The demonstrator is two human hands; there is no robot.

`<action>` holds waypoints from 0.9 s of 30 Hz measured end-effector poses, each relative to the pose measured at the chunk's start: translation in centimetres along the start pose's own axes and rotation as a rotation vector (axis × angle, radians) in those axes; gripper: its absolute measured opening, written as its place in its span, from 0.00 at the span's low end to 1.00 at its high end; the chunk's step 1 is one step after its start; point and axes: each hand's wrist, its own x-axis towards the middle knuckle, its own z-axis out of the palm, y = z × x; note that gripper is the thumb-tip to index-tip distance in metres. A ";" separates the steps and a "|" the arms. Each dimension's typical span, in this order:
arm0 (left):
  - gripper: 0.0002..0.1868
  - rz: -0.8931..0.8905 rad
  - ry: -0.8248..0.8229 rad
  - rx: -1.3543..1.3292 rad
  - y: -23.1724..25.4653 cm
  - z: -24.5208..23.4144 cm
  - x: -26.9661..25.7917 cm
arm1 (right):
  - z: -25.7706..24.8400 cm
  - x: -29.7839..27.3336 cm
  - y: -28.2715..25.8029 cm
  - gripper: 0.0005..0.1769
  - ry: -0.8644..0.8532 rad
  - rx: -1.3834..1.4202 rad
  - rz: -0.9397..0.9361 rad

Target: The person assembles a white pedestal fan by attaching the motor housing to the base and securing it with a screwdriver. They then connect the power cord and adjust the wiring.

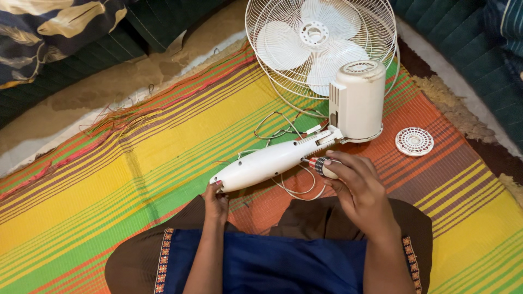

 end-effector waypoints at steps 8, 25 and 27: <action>0.28 -0.009 0.032 0.040 0.1 0.2 0.0 | 0.1 0.3 -0.4 0.22 0.005 -0.025 -0.005; 0.24 -0.099 0.065 0.007 -0.9 -0.7 1.1 | 4.2 -0.6 1.2 0.31 0.293 0.049 0.178; 0.23 -0.114 0.060 -0.009 -0.8 -0.7 1.1 | 4.2 -0.6 1.2 0.32 0.266 0.228 0.237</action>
